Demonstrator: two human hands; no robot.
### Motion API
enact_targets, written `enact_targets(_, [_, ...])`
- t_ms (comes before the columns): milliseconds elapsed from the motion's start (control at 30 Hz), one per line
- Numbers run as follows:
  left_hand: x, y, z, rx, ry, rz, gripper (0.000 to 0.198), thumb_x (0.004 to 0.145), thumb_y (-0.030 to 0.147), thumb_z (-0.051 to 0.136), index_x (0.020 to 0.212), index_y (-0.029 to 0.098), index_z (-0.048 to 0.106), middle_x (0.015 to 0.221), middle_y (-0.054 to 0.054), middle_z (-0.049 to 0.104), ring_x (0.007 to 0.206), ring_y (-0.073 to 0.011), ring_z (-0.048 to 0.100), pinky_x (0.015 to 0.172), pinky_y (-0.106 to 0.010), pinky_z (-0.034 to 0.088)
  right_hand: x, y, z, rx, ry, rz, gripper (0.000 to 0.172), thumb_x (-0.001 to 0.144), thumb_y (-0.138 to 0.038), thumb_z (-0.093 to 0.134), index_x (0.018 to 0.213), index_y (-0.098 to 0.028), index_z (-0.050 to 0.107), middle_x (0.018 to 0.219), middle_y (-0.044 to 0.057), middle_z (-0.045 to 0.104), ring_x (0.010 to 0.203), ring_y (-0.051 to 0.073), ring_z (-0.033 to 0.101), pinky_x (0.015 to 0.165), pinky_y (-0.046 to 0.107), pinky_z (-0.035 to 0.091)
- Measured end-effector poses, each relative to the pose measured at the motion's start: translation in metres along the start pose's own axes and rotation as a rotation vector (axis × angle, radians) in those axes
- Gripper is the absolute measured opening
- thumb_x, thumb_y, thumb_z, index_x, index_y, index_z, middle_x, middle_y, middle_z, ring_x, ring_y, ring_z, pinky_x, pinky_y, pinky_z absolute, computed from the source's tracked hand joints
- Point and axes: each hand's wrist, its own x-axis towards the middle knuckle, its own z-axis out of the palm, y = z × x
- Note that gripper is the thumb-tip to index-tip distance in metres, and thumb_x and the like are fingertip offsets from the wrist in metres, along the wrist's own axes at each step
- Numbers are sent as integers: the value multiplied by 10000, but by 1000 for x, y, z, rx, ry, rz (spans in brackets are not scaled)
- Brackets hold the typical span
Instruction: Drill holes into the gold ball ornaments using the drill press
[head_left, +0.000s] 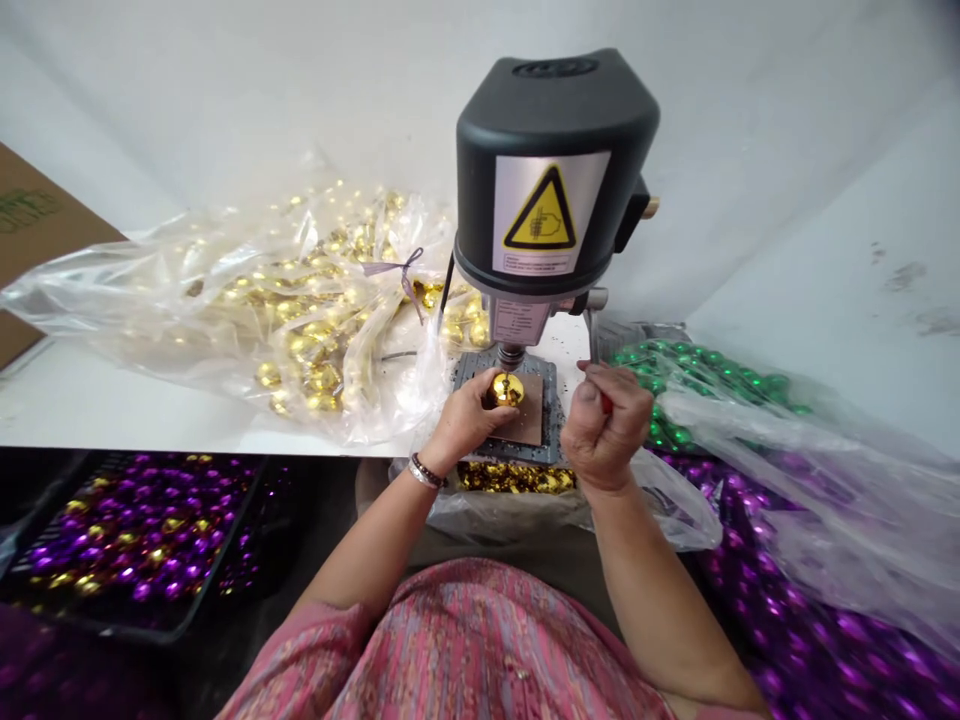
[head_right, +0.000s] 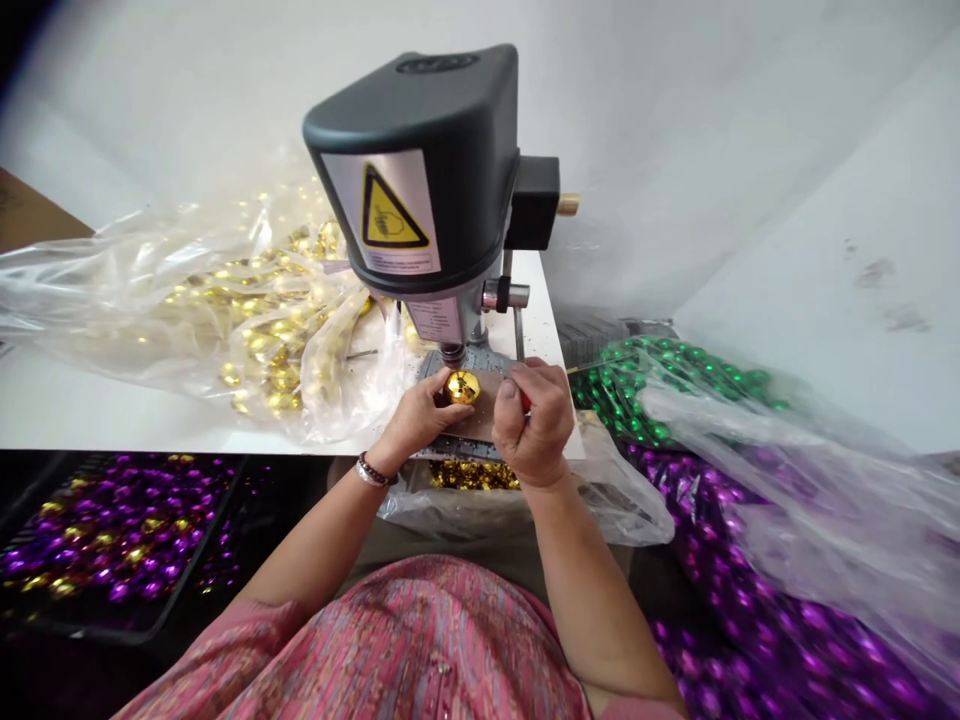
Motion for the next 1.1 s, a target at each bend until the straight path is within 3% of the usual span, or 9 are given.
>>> enact_targets(167, [1,4,1,20,10,-27,478,728,255,760,1190,203,648,1021,-31,718,915,-218,646,834,-313,479,40,-20,-10,-30,-28,124,81,895,-268,492,921,-256,568,752,-25,594,655,116,580,619,284,493])
enact_targets(267, [-8,9,-3,30,69,-40,387,740,280,742,1106,192,651,924,-23,693,828,-194,620,763,-290,473,80,-35,-14,-66,-32,293,171,910,-324,491,773,-233,540,631,-43,506,562,92,473,558,264,402])
enact_targets(367, [-35,7,-12,60,69,-77,390,738,320,745,1094,191,651,907,-24,684,802,-186,609,737,-284,472,101,-42,-14,-45,-66,392,215,877,-353,516,704,-229,484,572,-57,452,521,81,426,530,261,359])
enact_targets(500, [-87,-18,-22,-77,-166,-173,503,719,376,766,1177,208,644,948,-26,705,832,-197,638,760,-298,501,100,-40,-11,10,-41,441,187,851,-358,512,732,-222,464,595,-57,479,531,79,461,559,274,367])
enact_targets(567, [-110,-36,-20,-178,-213,-241,513,717,390,769,1181,206,655,979,-39,721,866,-211,652,788,-316,518,96,-38,-10,20,-33,450,179,847,-361,506,745,-222,461,601,-58,487,526,81,471,563,281,371])
enact_targets(733, [-133,-67,-6,-245,-94,-391,509,764,409,720,1215,180,658,1120,-83,737,998,-256,672,890,-368,528,92,-34,-11,-13,-31,461,237,815,-444,529,731,-224,505,577,-42,490,533,114,505,587,316,399])
enact_targets(900, [-131,-53,-23,-134,-55,-378,478,764,393,716,1198,196,698,1154,-92,741,979,-263,683,925,-397,525,85,-28,-12,-99,3,504,235,740,-478,550,703,-246,556,537,-20,527,507,167,551,546,356,421])
enact_targets(1000, [-122,-37,-57,-152,101,-294,369,792,419,703,1109,235,741,1053,-64,755,936,-237,683,903,-374,537,81,-21,-13,-139,-1,530,240,694,-506,565,687,-268,588,545,8,583,510,202,586,509,376,431])
enact_targets(1100, [-101,-43,-108,-113,559,-294,382,849,466,646,1143,232,713,1060,-72,724,974,-227,666,922,-361,529,77,-14,-17,-152,-11,524,275,631,-576,577,629,-305,618,512,35,594,479,232,583,449,394,408])
